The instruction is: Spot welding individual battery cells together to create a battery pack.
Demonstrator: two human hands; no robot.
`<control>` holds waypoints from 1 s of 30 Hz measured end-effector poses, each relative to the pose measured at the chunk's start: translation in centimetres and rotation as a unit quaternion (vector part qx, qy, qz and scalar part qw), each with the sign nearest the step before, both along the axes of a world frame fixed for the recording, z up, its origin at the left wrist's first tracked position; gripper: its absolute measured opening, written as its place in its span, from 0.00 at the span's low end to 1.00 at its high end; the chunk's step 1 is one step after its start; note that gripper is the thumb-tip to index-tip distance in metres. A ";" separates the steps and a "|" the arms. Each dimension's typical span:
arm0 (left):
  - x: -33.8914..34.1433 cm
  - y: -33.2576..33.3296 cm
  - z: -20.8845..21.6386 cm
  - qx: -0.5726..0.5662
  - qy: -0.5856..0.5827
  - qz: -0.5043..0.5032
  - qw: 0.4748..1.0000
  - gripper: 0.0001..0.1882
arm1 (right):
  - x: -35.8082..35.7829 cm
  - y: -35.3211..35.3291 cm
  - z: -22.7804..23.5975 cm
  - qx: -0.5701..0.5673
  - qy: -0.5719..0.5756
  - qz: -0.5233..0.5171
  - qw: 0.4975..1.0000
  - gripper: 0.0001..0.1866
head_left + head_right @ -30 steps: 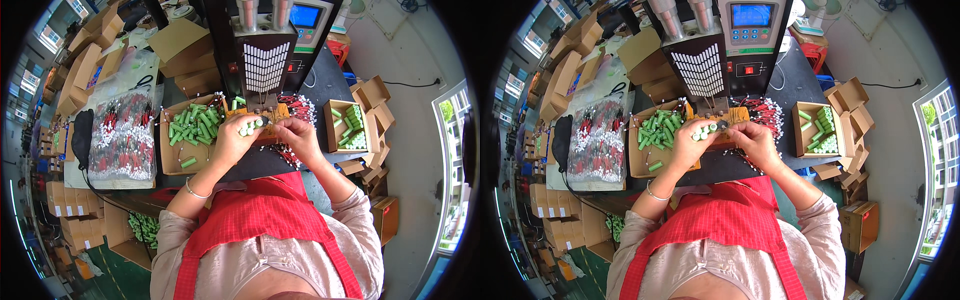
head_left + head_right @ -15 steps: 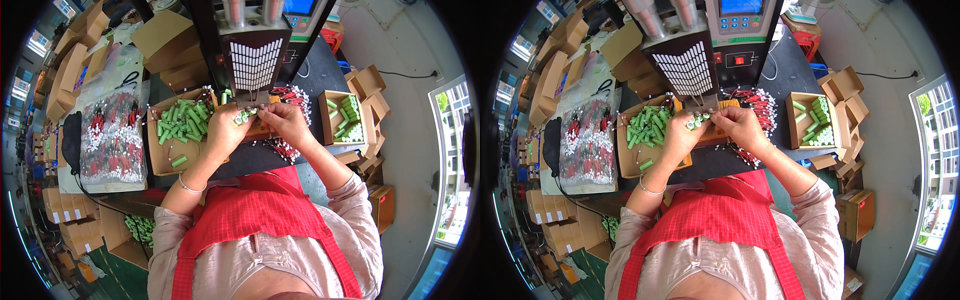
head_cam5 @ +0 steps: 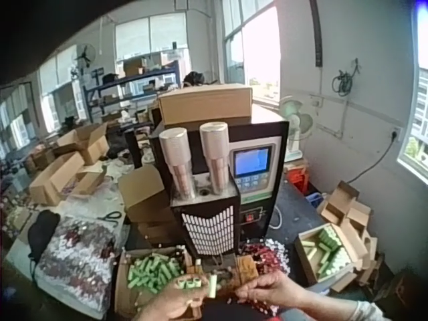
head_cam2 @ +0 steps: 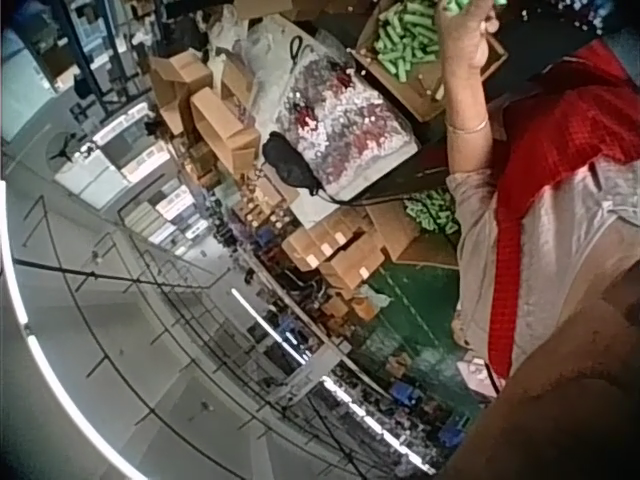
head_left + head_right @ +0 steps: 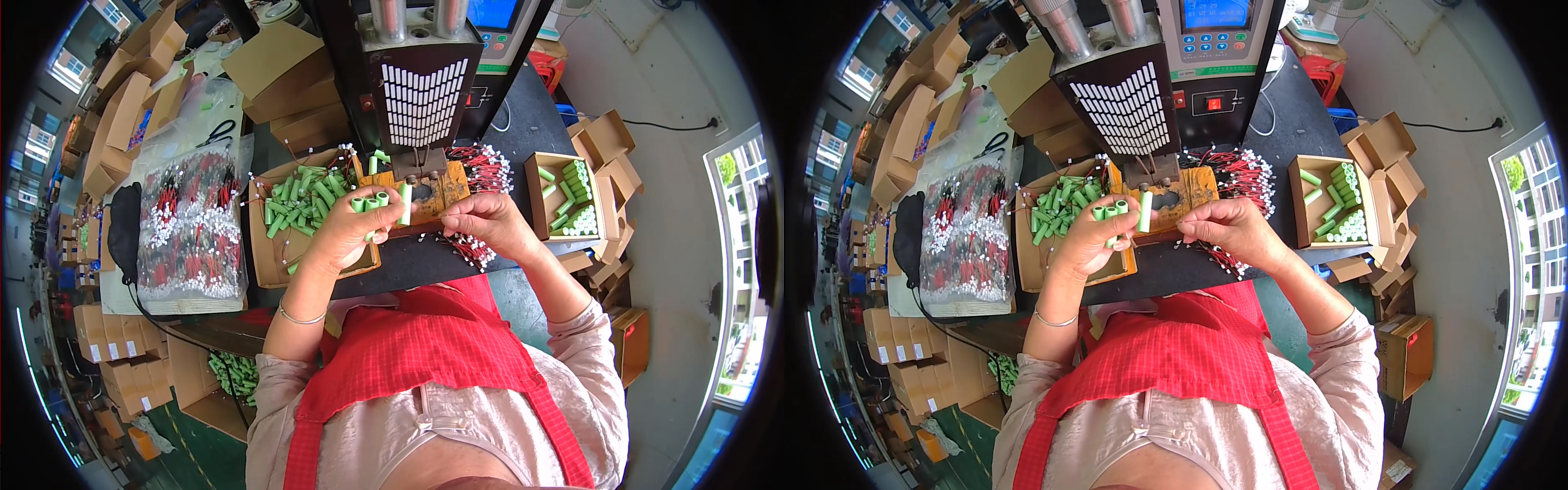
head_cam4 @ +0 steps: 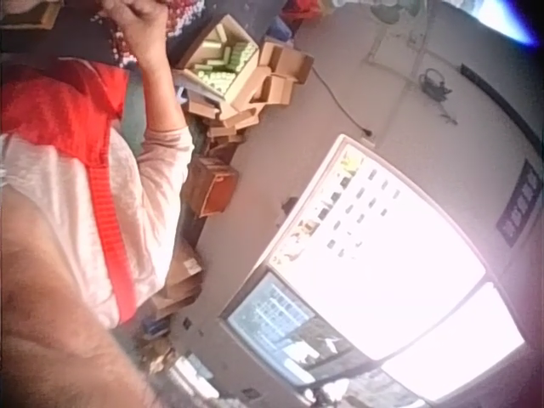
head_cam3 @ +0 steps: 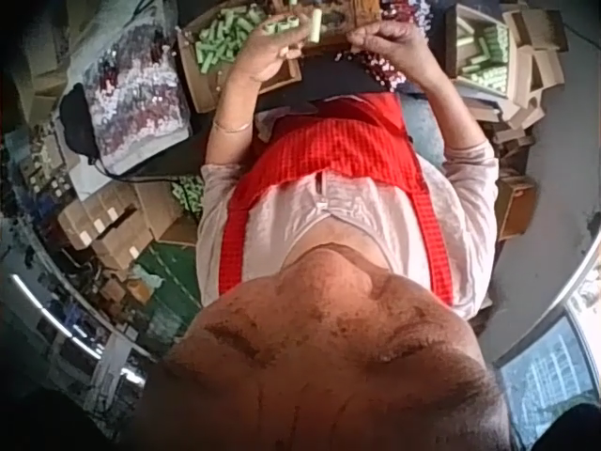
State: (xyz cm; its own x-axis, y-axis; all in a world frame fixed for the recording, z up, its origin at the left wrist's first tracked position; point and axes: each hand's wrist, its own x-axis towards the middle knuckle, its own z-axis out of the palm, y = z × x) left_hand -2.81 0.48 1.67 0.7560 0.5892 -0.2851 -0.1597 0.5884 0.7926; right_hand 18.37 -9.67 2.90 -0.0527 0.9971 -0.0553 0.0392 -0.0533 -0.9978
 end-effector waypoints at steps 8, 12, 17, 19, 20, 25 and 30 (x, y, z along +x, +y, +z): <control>2.5 -0.5 -1.0 0.492 0.198 0.140 0.836 0.15 | -0.9 2.5 -0.5 -0.077 -0.018 -0.063 0.995 0.13; 3.0 -0.5 -1.0 0.559 0.184 0.153 0.794 0.13 | -1.1 3.1 -0.3 -0.091 -0.011 -0.037 0.995 0.13; 3.2 -0.4 -1.5 0.575 0.178 0.157 0.783 0.13 | -1.3 3.5 0.0 -0.129 0.000 -0.035 0.991 0.13; 3.2 -0.4 -1.0 0.565 0.178 0.155 0.790 0.14 | -1.0 4.3 -0.6 -0.114 -0.036 -0.034 0.992 0.14; 3.1 -0.3 -0.9 0.562 0.180 0.155 0.792 0.14 | -1.2 4.1 0.0 -0.132 -0.030 -0.037 0.990 0.15; 3.5 -0.5 -1.1 0.563 0.184 0.159 0.790 0.12 | -1.4 3.7 0.1 -0.096 -0.061 -0.043 0.993 0.15; 1.0 0.3 -1.1 0.498 0.279 0.224 0.790 0.12 | 1.0 2.6 0.3 -0.003 -0.040 -0.095 0.995 0.14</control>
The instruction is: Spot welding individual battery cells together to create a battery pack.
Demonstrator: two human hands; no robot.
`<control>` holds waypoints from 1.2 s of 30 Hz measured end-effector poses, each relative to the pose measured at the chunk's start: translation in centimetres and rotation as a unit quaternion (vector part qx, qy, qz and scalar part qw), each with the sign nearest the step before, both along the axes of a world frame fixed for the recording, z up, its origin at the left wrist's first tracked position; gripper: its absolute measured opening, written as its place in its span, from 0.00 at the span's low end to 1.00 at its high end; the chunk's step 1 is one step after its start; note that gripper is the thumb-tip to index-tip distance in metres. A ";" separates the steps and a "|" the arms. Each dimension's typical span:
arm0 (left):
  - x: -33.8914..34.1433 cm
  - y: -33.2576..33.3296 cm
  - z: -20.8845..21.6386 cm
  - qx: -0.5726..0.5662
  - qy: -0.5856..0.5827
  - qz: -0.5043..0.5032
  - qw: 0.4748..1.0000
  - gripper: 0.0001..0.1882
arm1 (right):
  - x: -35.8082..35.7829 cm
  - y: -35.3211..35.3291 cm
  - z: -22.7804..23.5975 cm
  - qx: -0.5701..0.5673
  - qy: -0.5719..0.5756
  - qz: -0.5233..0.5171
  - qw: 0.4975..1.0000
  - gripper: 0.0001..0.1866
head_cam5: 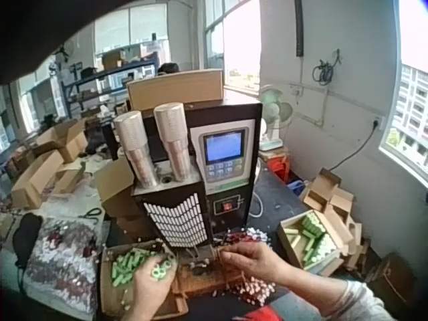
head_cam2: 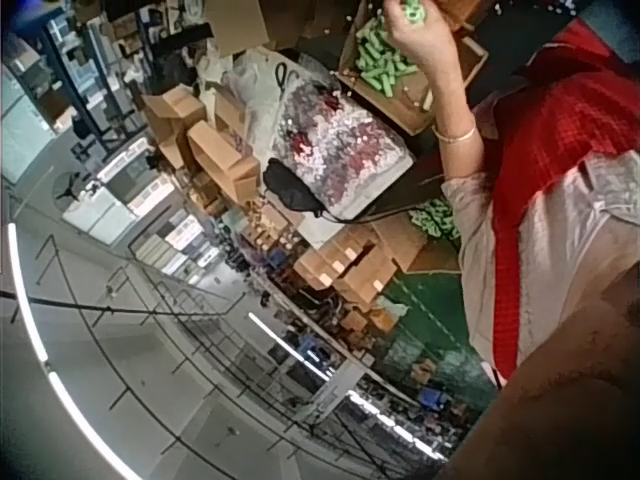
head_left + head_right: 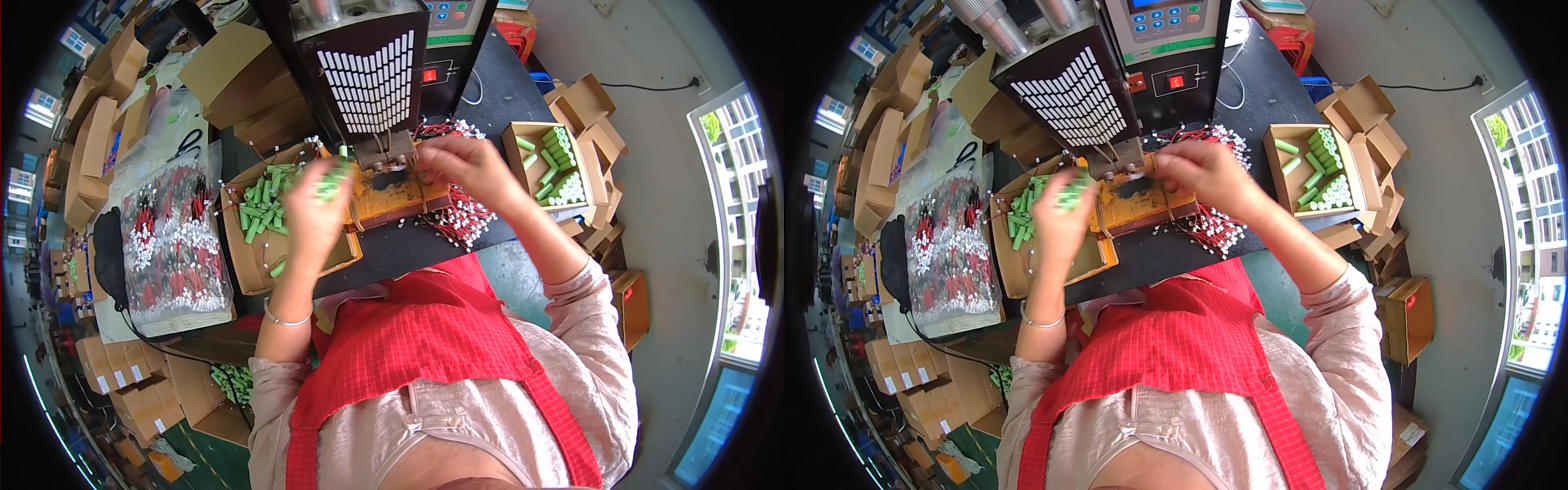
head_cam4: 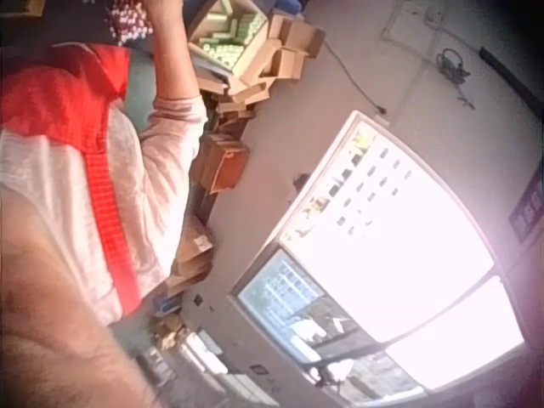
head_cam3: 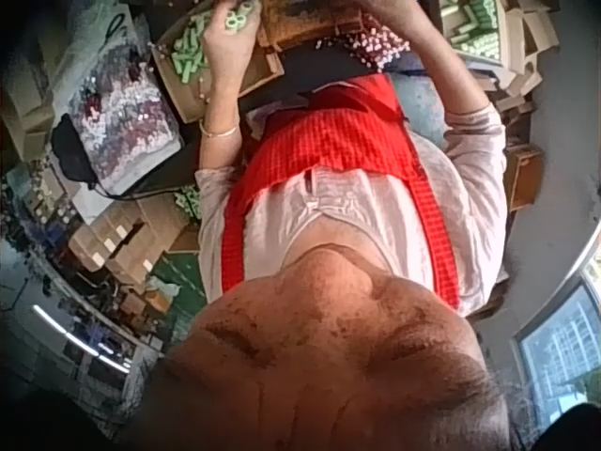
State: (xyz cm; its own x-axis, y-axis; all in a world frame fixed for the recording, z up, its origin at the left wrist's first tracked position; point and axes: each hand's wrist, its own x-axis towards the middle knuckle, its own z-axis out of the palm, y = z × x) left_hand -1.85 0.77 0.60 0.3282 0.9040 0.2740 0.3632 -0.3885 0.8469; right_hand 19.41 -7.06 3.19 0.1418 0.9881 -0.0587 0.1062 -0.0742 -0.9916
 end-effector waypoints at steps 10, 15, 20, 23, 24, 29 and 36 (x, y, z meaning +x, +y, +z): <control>-6.1 1.8 -0.7 -0.453 -0.625 0.032 0.634 0.16 | 5.3 -5.6 -4.8 -0.107 -0.397 0.042 0.910 0.09; -3.6 0.3 -0.1 -0.471 -0.580 -0.045 0.663 0.20 | 6.0 -5.4 -3.4 -0.086 -0.440 0.031 0.893 0.08; -2.1 -1.4 -0.3 -0.520 -0.482 -0.142 0.691 0.12 | 6.4 -5.9 -0.8 0.055 -0.411 -0.144 0.899 0.05; -1.1 -2.9 0.6 -0.550 -0.397 -0.154 0.719 0.14 | 6.5 -6.3 -1.9 -0.044 -0.170 -0.137 0.975 0.07; -0.9 -3.4 1.1 -0.547 -0.367 -0.145 0.738 0.15 | 6.1 -6.6 -1.8 -0.032 -0.119 -0.127 0.984 0.07; 0.1 -4.0 0.4 -0.571 -0.365 -0.180 0.713 0.16 | 3.0 -8.1 -1.2 -0.023 0.020 -0.036 0.999 0.04; 1.1 -4.9 0.7 -0.560 -0.406 -0.124 0.711 0.14 | -0.3 -8.8 -2.3 -0.106 0.069 0.065 0.990 0.04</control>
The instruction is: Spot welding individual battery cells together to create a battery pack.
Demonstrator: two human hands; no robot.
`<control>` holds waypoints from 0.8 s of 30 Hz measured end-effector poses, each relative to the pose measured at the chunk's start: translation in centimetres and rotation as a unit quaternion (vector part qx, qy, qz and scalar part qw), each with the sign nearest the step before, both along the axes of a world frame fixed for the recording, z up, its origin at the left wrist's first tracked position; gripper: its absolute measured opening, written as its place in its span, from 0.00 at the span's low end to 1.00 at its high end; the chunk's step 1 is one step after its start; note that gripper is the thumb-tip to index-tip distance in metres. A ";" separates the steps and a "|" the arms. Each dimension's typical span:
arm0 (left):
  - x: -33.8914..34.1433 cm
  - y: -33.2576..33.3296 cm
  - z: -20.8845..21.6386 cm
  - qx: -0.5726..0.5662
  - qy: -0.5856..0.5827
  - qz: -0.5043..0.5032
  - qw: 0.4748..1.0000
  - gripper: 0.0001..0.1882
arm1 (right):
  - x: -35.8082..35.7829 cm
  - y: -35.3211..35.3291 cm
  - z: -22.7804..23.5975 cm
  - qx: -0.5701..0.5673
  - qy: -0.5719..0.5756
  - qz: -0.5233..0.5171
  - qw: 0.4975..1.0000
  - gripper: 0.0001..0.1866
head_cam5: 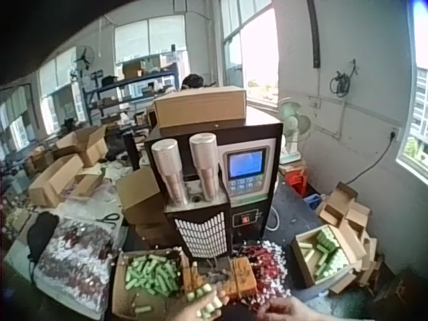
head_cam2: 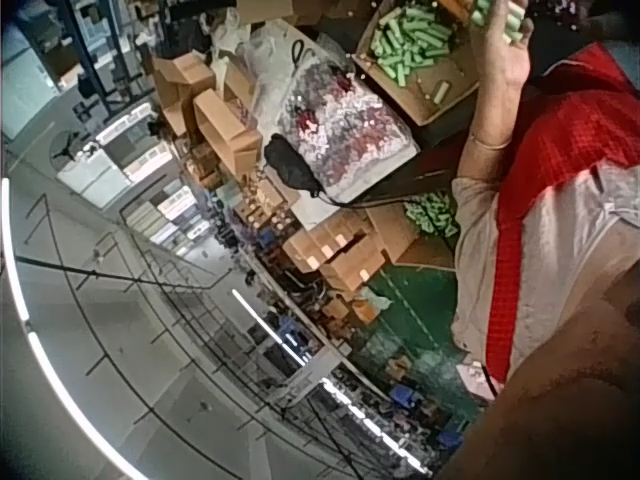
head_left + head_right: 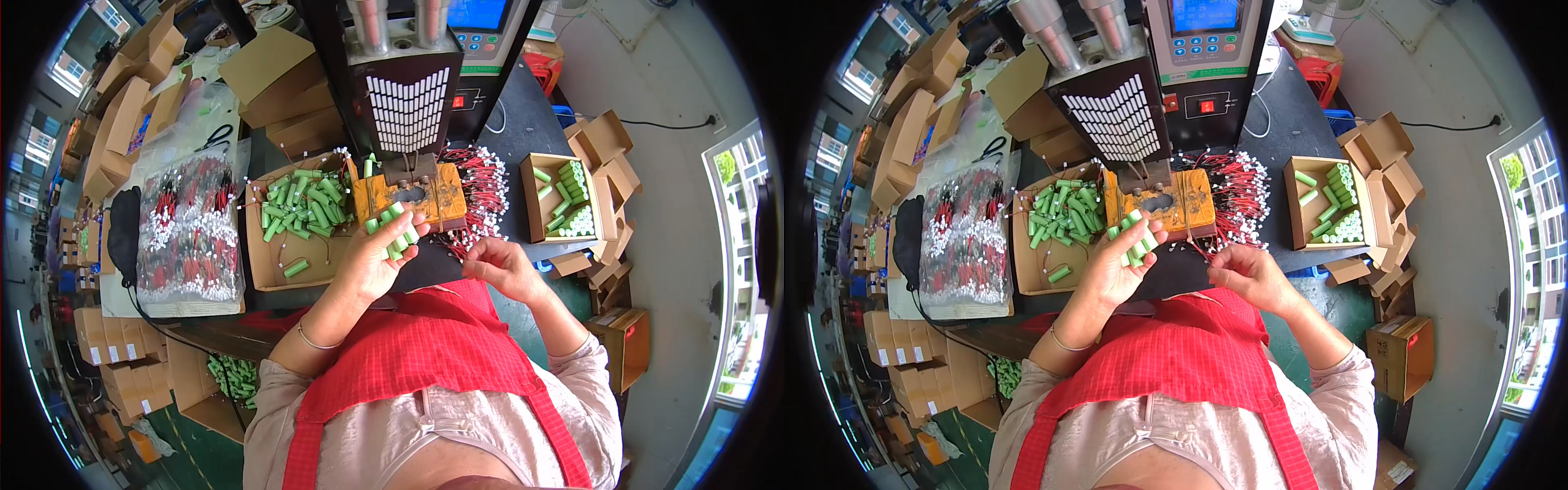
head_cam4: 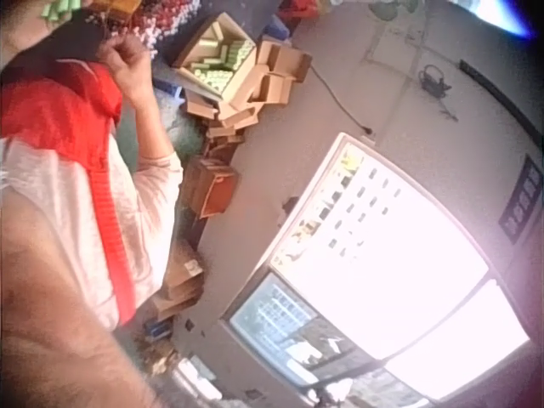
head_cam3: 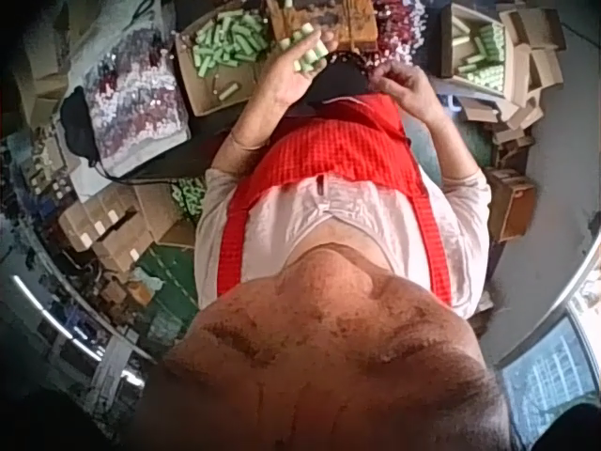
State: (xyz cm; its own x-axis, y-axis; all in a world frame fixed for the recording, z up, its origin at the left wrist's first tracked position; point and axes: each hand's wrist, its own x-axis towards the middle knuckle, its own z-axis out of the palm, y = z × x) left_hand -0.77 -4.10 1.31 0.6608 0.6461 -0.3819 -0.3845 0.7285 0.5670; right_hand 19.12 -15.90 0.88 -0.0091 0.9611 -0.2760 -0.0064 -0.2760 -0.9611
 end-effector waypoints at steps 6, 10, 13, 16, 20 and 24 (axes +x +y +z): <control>0.3 -0.6 -0.7 0.119 0.020 0.000 0.993 0.12 | -1.5 0.2 -1.2 -0.002 0.008 0.110 0.994 0.07; 0.7 -1.3 -0.9 0.122 0.045 0.020 0.991 0.11 | -3.8 1.1 -1.3 0.020 0.195 0.056 0.979 0.13; 0.9 -1.4 -0.3 0.113 0.043 0.031 0.992 0.11 | -4.8 2.4 -1.1 0.009 0.193 -0.006 0.981 0.11; 0.8 -0.4 -0.7 0.152 0.027 0.028 0.988 0.13 | -4.8 3.4 -0.4 0.006 0.225 -0.030 0.974 0.14; 0.4 0.3 -0.4 0.160 0.035 0.040 0.986 0.13 | -4.6 4.0 1.2 -0.045 0.320 -0.034 0.946 0.16; 1.0 0.2 -0.2 0.177 0.067 0.040 0.981 0.14 | -3.3 4.7 -0.7 -0.029 0.171 -0.048 0.984 0.11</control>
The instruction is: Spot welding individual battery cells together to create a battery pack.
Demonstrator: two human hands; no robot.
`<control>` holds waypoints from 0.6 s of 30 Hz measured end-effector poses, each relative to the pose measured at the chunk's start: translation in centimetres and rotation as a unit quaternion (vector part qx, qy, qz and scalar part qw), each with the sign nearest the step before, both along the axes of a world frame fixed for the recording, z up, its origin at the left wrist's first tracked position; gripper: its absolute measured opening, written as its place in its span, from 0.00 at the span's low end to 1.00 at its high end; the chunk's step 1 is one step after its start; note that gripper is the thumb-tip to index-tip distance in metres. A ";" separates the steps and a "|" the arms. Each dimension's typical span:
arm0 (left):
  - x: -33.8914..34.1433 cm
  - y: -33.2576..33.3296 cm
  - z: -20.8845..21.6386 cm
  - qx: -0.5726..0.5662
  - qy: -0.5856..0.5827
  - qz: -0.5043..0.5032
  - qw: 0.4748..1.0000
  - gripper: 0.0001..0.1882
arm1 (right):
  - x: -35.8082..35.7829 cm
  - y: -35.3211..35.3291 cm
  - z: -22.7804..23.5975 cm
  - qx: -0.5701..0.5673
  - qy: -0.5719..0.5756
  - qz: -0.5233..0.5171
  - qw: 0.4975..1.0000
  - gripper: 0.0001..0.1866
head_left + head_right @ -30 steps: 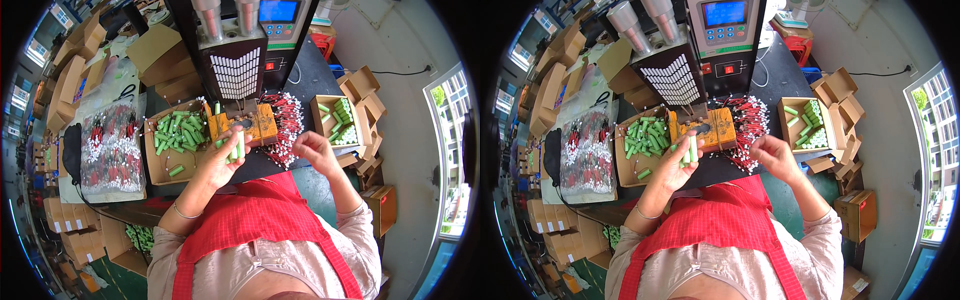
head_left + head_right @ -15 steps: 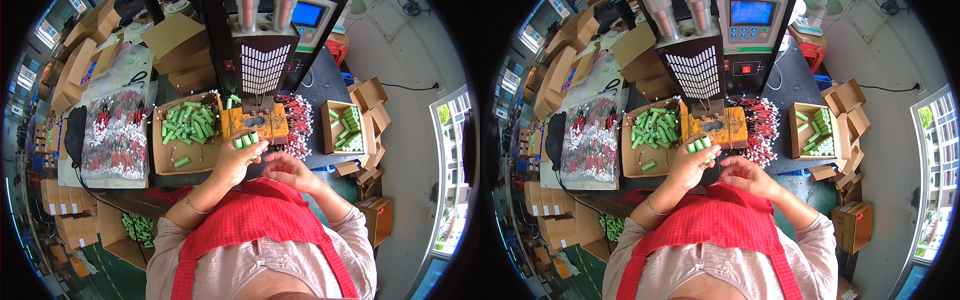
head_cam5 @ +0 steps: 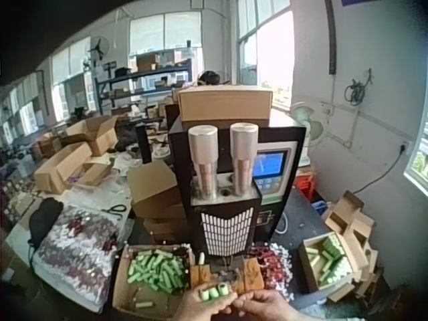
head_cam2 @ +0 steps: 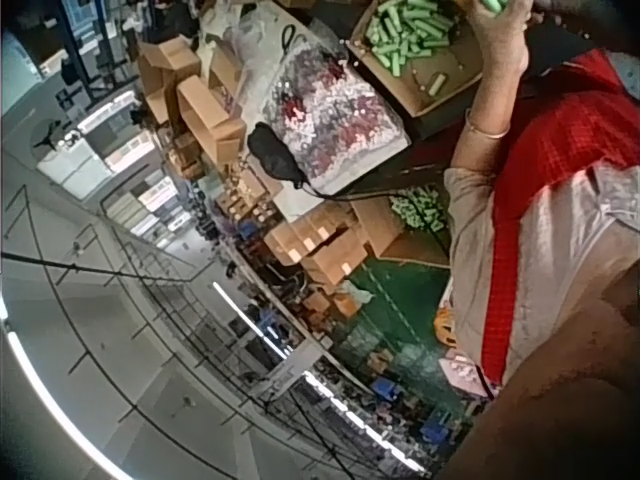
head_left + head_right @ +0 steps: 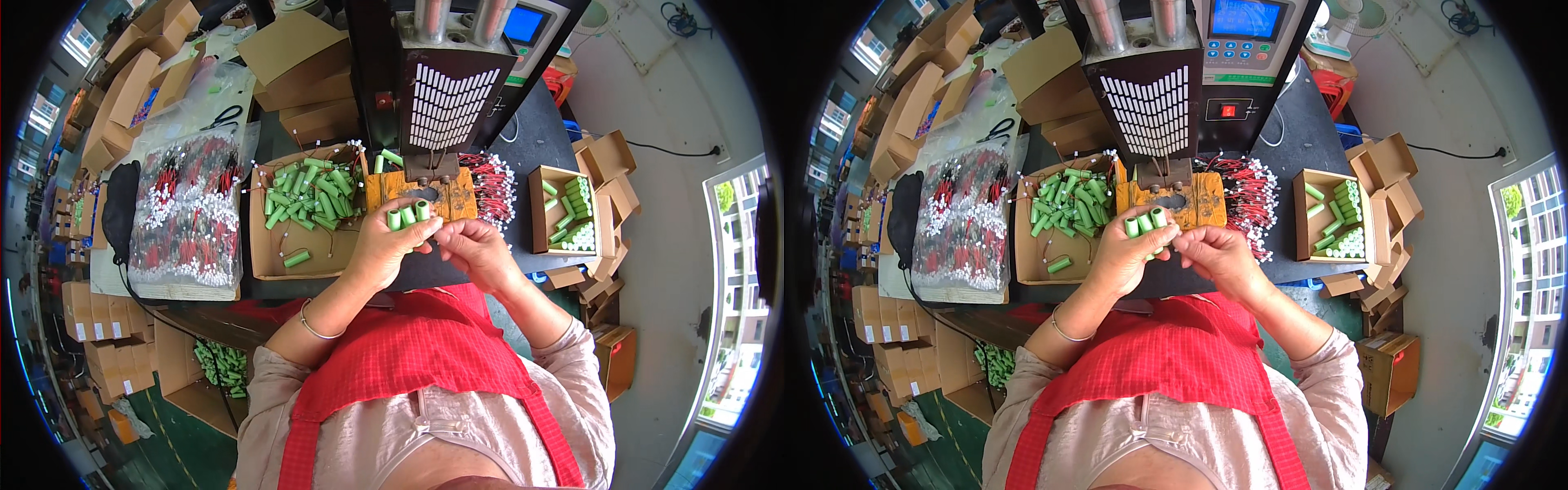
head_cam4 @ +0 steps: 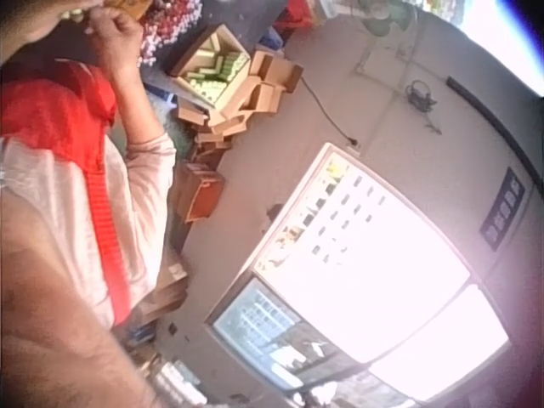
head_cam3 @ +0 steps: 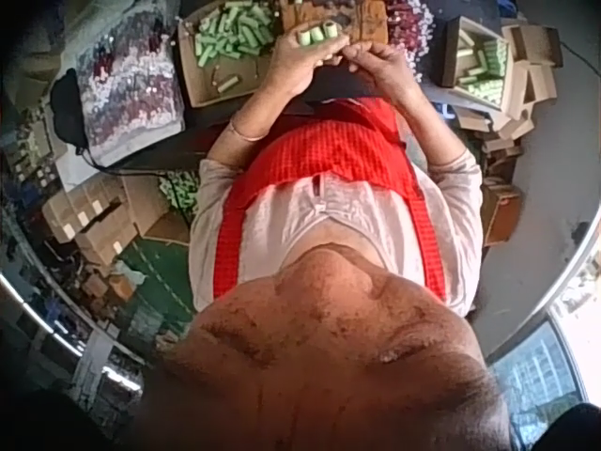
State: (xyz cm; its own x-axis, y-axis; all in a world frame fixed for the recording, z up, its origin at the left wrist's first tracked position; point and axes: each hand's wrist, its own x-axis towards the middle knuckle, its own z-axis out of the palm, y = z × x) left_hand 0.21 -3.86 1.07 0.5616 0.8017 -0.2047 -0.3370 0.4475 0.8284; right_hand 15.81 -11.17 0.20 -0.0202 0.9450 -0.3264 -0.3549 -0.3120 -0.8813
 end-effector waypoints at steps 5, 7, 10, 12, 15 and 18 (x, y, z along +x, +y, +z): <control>-0.5 2.3 -0.2 0.199 0.150 0.003 0.968 0.14 | 1.4 1.6 1.4 0.069 -0.214 -0.023 0.974 0.11; -0.2 3.1 -1.0 0.397 0.194 0.028 0.897 0.13 | 1.7 2.3 2.6 0.057 -0.235 -0.013 0.970 0.12; 0.0 3.3 -0.8 0.415 0.252 0.039 0.873 0.12 | 1.9 3.4 2.8 0.056 -0.271 0.028 0.960 0.12; 0.2 3.3 -0.7 0.427 0.270 0.038 0.862 0.12 | 1.8 3.8 2.7 0.048 -0.278 0.030 0.959 0.11; 0.4 3.4 -0.4 0.439 0.282 0.043 0.852 0.11 | 1.9 4.1 2.6 0.043 -0.281 0.034 0.958 0.11; 0.5 3.7 -0.5 0.444 0.313 0.041 0.839 0.10 | 1.7 4.5 2.8 0.032 -0.273 0.041 0.960 0.11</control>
